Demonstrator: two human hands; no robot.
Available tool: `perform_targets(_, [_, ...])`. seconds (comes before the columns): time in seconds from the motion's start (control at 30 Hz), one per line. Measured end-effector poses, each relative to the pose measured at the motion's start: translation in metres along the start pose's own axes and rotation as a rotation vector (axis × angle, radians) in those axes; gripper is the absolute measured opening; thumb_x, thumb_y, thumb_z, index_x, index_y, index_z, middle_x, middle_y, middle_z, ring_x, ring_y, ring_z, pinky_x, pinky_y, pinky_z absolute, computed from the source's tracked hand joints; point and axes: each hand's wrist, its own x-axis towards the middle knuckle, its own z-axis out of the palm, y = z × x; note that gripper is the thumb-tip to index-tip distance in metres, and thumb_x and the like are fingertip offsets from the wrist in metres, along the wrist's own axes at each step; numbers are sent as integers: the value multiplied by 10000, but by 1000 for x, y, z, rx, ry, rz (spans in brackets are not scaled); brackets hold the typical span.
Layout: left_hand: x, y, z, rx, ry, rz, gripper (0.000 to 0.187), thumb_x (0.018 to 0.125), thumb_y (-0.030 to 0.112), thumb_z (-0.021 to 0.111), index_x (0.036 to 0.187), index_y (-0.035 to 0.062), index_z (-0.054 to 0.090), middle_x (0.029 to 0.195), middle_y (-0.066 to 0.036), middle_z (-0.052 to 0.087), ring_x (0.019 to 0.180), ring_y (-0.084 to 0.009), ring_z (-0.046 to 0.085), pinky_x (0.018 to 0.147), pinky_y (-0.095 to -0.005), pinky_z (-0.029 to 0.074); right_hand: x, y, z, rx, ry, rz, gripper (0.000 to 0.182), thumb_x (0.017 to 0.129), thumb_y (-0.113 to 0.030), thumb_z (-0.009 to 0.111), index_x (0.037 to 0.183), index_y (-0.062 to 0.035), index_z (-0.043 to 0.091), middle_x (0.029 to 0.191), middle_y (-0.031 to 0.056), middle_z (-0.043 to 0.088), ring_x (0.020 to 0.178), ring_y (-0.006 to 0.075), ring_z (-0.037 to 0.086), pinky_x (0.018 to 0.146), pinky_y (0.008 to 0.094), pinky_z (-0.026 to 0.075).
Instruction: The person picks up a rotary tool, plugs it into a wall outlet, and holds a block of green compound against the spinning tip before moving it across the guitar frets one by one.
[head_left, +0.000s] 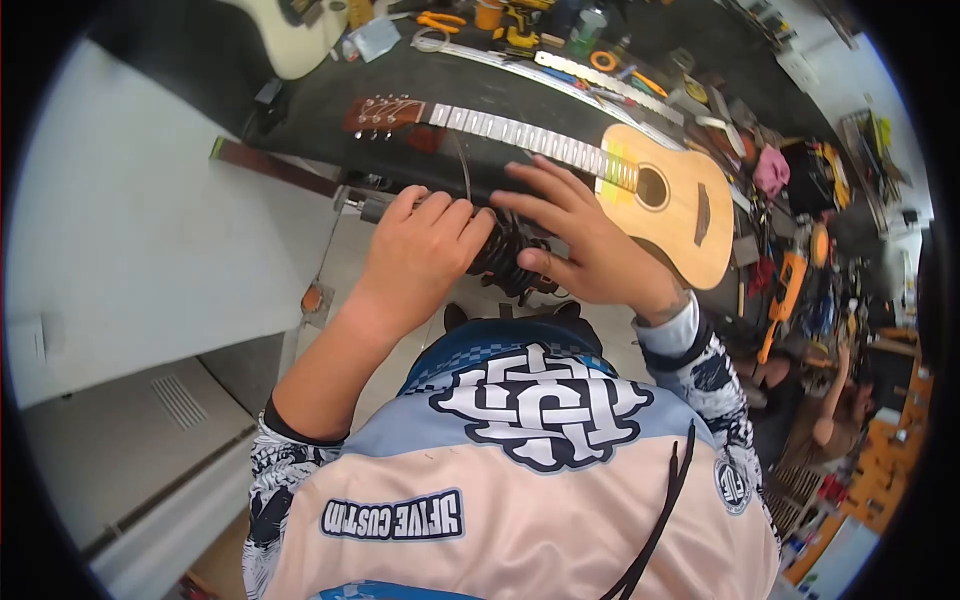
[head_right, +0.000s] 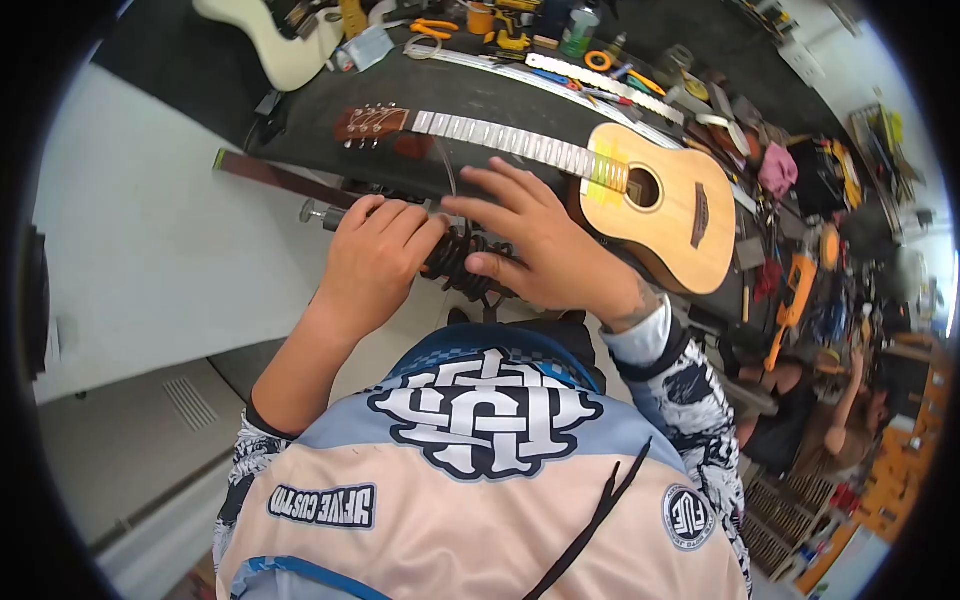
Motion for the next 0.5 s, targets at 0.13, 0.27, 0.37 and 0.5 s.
perform_targets(0.13, [-4,-10,9,-17,-2,53,360,754,118,686,1108,72,643,942,-41,633,931,-212,618,835,-359,454,0,-9,0,-94,-27,61,326,852,-298,750,1072,-73,667,1225,141,622,1255,334,526,1120,489,373])
perform_targets(0.27, [-1,-7,11,-36,-55,16,460,737,118,705,1186,76,615,966,-47,636,922,-214,616,826,-356,452,-32,-33,-7,-288,57,57,271,809,-295,783,883,-77,642,1010,100,663,1041,292,631,1019,473,453])
perform_targets(0.37, [7,6,20,-58,-26,-32,558,723,114,729,1261,82,583,982,-51,636,929,-222,617,829,-356,450,-74,-65,-16,-168,-150,361,232,827,-235,781,817,-53,638,799,123,659,819,328,663,781,434,518])
perform_targets(0.5, [32,34,19,-389,25,-137,723,663,106,777,1347,102,545,1098,-105,666,1007,-293,648,878,-402,498,-157,-44,9,214,-60,552,218,924,-204,681,836,-15,617,790,173,647,736,375,635,691,438,517])
